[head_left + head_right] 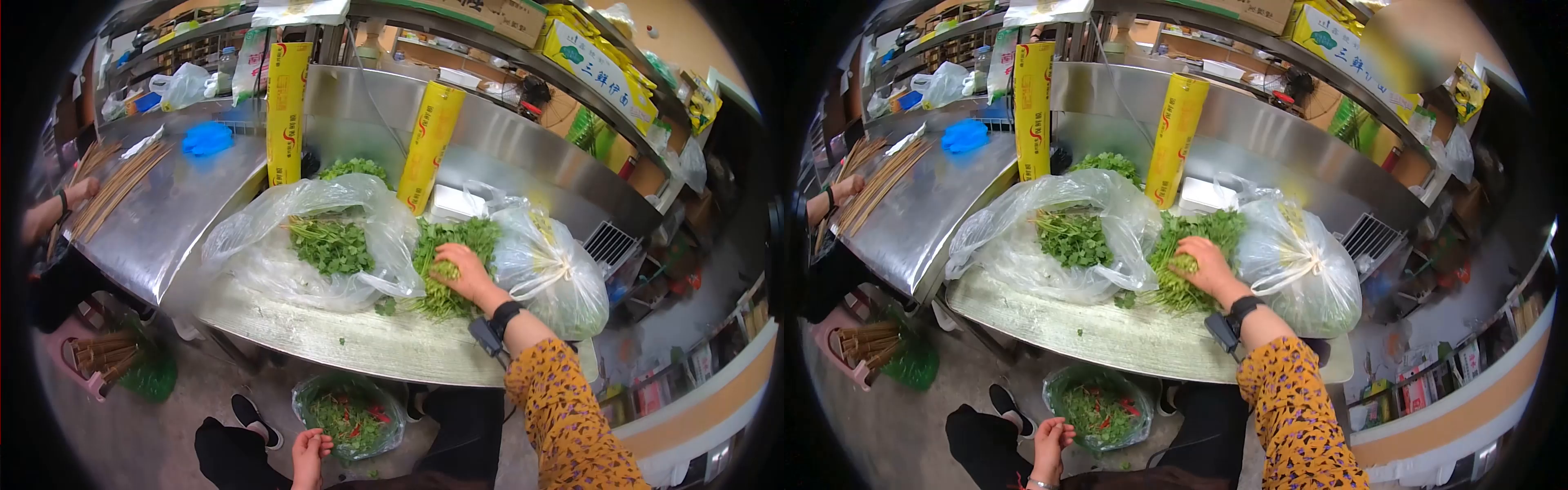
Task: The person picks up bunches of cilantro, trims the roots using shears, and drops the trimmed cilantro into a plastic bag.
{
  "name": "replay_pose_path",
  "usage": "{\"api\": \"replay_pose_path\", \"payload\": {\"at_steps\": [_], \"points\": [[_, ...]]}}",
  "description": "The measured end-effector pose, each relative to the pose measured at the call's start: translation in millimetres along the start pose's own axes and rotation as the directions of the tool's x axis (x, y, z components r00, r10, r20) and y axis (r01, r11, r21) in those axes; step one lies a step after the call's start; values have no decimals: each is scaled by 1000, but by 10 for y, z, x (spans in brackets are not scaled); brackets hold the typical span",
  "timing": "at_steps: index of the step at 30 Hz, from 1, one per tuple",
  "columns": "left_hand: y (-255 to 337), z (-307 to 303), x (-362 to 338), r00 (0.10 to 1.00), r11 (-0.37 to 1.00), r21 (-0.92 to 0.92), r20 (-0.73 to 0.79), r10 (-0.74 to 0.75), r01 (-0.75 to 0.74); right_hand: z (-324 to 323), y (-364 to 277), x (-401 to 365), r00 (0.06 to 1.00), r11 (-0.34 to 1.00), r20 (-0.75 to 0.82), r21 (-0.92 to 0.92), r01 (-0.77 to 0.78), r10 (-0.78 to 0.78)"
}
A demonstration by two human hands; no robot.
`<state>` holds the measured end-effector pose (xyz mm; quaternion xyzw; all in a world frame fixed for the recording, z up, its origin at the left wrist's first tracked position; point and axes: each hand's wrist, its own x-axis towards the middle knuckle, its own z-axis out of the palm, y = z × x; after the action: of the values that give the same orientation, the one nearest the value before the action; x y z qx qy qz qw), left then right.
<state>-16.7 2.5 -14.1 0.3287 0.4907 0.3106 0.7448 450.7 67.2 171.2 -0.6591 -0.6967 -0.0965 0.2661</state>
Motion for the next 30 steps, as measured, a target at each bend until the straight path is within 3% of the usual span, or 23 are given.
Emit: {"api": "replay_pose_path", "payload": {"at_steps": [5,8,12,13,15,17,18,19,21,22,24,25,27,29,30], "points": [[-99,-15,72,999,999,46,46,-21,19,-38,-17,-89,995,997,71,16,-77,76],[-134,28,73,997,997,81,82,-14,7,-90,-196,-121,943,991,313,-107,-82,112],[-137,43,50,989,994,109,148,-2,-14,-226,-267,-69,938,995,335,-79,-68,91],[-38,20,20,991,995,98,131,11,-24,-332,-342,-58,963,997,263,-61,-46,61],[173,33,-26,950,988,134,312,28,-73,-536,-574,21,979,999,202,-51,-7,18],[489,61,30,938,978,180,345,38,-106,-816,-930,120,994,995,104,97,-33,23],[610,71,96,918,944,240,376,125,-227,-872,-1145,205,996,988,49,139,69,-76],[713,69,163,887,889,300,414,204,-345,-902,-1369,302,995,987,55,141,74,-82],[864,125,330,884,872,327,417,213,-365,-832,-1769,532,952,937,304,340,-78,-31],[894,144,441,878,850,355,423,224,-388,-684,-1894,659,953,930,286,368,-15,-98],[566,80,743,878,836,381,423,224,-396,-322,-2066,971,941,937,334,343,-59,-63],[454,51,854,879,818,413,423,218,-401,-66,-2066,1130,958,966,279,260,-13,-62],[530,129,738,880,686,589,446,164,-427,474,-1947,1431,970,985,234,168,27,-67],[706,206,644,784,814,413,615,81,-408,895,-1813,1702,988,987,154,-160,6,19],[785,201,666,749,841,399,663,12,-366,992,-1785,1840,987,986,162,-166,15,12]]}}
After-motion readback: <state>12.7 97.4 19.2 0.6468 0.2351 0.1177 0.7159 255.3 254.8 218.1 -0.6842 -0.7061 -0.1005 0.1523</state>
